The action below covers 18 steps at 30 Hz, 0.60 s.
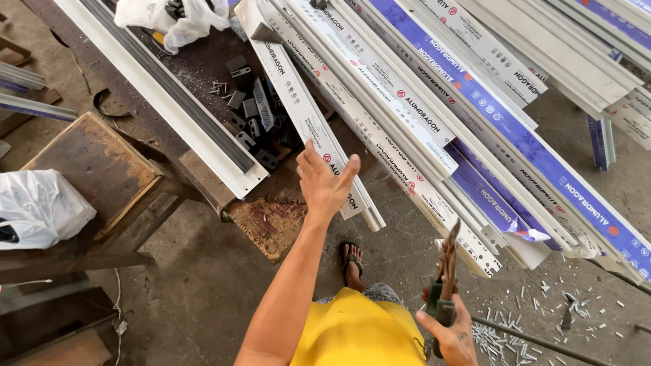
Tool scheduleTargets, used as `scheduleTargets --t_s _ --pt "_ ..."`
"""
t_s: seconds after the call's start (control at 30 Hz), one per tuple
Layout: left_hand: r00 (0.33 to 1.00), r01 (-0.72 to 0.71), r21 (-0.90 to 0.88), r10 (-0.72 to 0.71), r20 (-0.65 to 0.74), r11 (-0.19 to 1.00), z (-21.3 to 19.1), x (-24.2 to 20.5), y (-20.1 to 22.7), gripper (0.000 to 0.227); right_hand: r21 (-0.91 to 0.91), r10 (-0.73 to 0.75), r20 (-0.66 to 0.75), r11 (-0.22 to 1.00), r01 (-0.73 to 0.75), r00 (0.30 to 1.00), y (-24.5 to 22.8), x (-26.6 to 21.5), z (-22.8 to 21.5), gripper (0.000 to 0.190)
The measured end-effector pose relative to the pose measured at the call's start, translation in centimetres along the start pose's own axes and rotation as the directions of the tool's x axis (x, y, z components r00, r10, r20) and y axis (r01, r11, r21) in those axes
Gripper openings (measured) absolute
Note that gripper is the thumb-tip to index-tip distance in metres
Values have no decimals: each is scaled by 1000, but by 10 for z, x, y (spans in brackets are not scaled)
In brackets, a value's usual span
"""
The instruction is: The person searches a drawer for small parts, then picks up several long aluminum profiles. Using tin snips, the person cuts the ends of the profiles to remove protective film or trim edges. The cut pieces are placed back on the workbench.
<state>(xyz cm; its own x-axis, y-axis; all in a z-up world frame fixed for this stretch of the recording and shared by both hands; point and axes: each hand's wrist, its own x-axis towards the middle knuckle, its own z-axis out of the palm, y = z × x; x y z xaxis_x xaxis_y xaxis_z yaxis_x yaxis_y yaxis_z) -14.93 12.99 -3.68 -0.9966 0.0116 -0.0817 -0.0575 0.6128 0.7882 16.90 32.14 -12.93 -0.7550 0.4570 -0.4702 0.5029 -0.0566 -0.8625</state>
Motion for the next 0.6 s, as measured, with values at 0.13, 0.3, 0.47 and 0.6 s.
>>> scheduleTargets --t_s 0.13,0.3,0.47,0.6 --pt "986 158 118 -162 26 980 20 21 -11 132 -20 25 84 1000 -24 996 -22 7 16 72" --pt "967 254 -339 -229 114 906 8 53 -26 94 -111 -23 148 993 39 989 -36 11 32 75" --pt "897 438 -854 -75 436 280 -40 37 -14 52 -116 -137 207 980 164 969 -41 2 35 79" --pt "928 368 -927 34 371 72 -79 -12 6 54 -383 -153 160 901 204 975 -60 -7 22 93"
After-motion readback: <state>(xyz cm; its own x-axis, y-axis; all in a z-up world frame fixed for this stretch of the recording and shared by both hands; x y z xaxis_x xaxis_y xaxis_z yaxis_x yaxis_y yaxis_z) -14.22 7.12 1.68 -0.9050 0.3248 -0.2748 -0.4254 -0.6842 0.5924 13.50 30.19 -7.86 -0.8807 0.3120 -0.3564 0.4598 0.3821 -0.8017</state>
